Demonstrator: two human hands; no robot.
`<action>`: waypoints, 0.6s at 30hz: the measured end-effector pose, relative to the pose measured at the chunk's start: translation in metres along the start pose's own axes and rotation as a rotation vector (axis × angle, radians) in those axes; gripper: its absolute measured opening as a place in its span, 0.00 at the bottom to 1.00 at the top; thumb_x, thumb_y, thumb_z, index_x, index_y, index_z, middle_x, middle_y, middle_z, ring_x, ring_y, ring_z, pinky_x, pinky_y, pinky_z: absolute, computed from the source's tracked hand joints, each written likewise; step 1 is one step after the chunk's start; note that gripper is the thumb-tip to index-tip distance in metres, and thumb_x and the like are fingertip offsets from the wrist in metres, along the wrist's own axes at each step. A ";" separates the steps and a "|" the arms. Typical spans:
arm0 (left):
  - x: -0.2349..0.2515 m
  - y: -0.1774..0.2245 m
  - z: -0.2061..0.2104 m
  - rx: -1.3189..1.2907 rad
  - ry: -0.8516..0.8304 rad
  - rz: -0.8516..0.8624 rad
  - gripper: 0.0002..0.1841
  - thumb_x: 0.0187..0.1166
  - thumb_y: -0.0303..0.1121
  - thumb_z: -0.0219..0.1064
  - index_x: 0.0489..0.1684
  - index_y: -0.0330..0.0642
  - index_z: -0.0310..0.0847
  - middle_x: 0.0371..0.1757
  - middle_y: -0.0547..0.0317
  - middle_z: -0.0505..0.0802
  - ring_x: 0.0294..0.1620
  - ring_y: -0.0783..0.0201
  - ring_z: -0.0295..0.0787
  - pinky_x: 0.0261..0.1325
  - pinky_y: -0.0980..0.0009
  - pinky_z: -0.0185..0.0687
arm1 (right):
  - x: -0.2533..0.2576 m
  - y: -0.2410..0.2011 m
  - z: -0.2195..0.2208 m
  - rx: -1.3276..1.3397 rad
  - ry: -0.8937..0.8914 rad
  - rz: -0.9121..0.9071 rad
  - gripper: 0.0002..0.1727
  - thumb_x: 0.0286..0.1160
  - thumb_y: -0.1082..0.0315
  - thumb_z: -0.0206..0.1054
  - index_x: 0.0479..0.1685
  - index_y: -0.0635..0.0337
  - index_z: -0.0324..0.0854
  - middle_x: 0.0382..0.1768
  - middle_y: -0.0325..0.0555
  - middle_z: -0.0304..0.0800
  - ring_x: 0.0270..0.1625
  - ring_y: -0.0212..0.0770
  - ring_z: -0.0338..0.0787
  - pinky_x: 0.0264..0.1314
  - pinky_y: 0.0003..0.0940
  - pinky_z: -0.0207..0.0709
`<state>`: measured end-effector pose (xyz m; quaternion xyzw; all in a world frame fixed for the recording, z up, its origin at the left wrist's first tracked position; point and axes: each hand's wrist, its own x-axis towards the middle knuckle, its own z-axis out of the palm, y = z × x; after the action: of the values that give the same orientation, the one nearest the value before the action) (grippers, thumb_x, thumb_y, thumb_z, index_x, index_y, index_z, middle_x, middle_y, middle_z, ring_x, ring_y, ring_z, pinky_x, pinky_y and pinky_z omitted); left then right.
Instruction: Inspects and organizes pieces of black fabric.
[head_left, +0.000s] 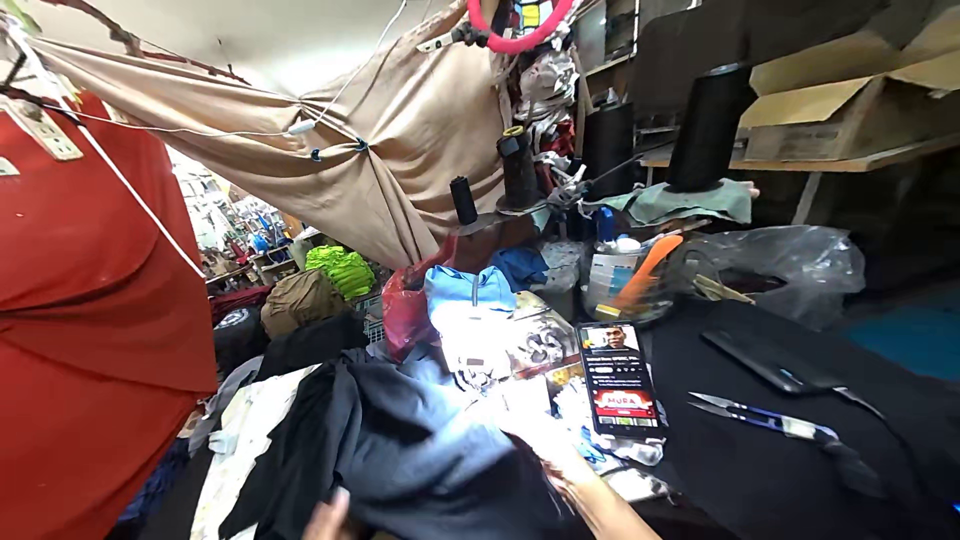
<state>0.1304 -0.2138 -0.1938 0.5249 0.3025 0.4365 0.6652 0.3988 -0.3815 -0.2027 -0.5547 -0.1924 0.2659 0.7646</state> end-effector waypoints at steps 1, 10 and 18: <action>0.014 0.025 0.000 -0.004 -0.015 0.086 0.22 0.93 0.44 0.45 0.74 0.37 0.67 0.64 0.57 0.87 0.65 0.66 0.85 0.68 0.59 0.83 | -0.001 0.003 -0.002 0.016 -0.025 0.023 0.13 0.69 0.70 0.75 0.49 0.66 0.84 0.39 0.41 0.92 0.43 0.31 0.91 0.50 0.28 0.86; -0.019 -0.061 0.046 0.191 0.099 -0.251 0.23 0.90 0.34 0.60 0.73 0.23 0.68 0.64 0.34 0.85 0.60 0.55 0.84 0.65 0.54 0.81 | -0.020 0.051 -0.010 -0.190 -0.170 0.118 0.18 0.74 0.53 0.72 0.45 0.60 0.88 0.41 0.43 0.91 0.47 0.36 0.89 0.57 0.41 0.83; -0.022 -0.073 0.040 0.222 0.319 -0.080 0.15 0.87 0.34 0.63 0.50 0.24 0.77 0.34 0.54 0.85 0.31 0.72 0.81 0.41 0.70 0.82 | -0.036 0.062 -0.014 -0.346 -0.115 0.040 0.14 0.73 0.57 0.72 0.37 0.61 0.88 0.34 0.42 0.88 0.41 0.35 0.86 0.52 0.41 0.79</action>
<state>0.1741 -0.2558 -0.2545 0.5068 0.4708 0.4514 0.5637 0.3665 -0.3995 -0.2656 -0.6657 -0.2674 0.2752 0.6400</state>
